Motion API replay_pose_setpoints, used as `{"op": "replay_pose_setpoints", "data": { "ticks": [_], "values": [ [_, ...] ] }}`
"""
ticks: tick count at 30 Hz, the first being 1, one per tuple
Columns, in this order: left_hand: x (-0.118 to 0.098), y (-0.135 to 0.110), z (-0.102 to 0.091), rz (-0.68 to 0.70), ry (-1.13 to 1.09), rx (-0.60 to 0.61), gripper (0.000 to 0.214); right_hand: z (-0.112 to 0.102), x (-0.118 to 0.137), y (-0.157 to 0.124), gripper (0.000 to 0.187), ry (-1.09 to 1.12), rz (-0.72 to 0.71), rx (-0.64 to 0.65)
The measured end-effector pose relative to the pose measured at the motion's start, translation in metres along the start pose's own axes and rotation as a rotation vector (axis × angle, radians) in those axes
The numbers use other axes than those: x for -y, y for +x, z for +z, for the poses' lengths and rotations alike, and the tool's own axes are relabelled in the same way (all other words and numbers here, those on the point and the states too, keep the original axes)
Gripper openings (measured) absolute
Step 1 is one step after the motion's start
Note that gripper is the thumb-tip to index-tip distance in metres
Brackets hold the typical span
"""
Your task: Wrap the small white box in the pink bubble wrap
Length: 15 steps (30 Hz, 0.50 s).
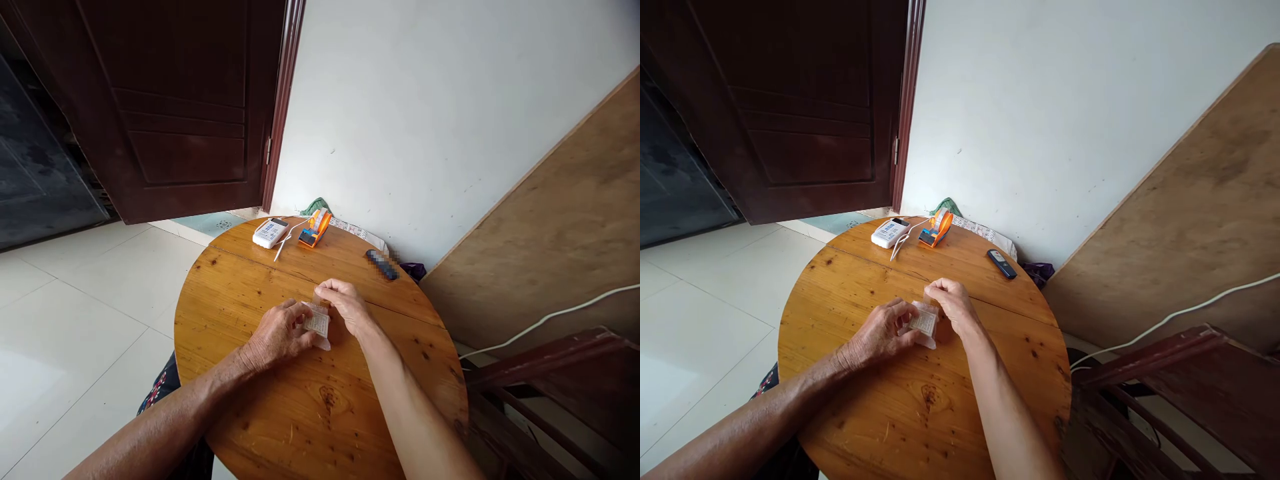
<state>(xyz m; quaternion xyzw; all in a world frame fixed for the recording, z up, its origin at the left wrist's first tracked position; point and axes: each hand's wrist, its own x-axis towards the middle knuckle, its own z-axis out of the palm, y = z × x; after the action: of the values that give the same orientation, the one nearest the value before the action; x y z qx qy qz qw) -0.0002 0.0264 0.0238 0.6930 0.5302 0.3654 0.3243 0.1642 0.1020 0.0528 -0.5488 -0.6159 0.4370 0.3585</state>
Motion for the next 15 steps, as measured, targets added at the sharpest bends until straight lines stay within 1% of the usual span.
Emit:
{"op": "replay_pose_setpoints", "data": {
  "ticks": [2, 4, 7, 9, 11, 13, 15],
  "values": [
    [0.002, 0.001, 0.001, 0.006, -0.033, -0.002, 0.036, -0.003, 0.004, -0.013, 0.021, -0.055, -0.111, -0.008],
    [0.005, 0.002, 0.003, 0.044, -0.045, -0.009, 0.030, -0.003, 0.004, -0.031, 0.018, -0.159, -0.262, -0.028],
    [0.010, 0.003, 0.005, 0.086, -0.041, -0.016, 0.023, 0.001, -0.004, -0.056, 0.018, -0.315, -0.477, -0.135],
    [0.011, 0.003, 0.005, 0.092, -0.050, -0.017, 0.023, 0.004, -0.013, -0.067, 0.020, -0.405, -0.557, -0.210],
    [0.011, 0.003, 0.005, 0.096, -0.060, -0.023, 0.022, 0.006, -0.020, -0.073, 0.022, -0.507, -0.626, -0.251],
    [0.011, 0.003, 0.004, 0.091, -0.068, -0.023, 0.023, 0.005, -0.021, -0.078, 0.024, -0.620, -0.695, -0.243],
    [0.012, 0.003, 0.004, 0.088, -0.066, -0.012, 0.027, 0.003, -0.018, -0.084, 0.022, -0.747, -0.745, -0.200]
  ]
}}
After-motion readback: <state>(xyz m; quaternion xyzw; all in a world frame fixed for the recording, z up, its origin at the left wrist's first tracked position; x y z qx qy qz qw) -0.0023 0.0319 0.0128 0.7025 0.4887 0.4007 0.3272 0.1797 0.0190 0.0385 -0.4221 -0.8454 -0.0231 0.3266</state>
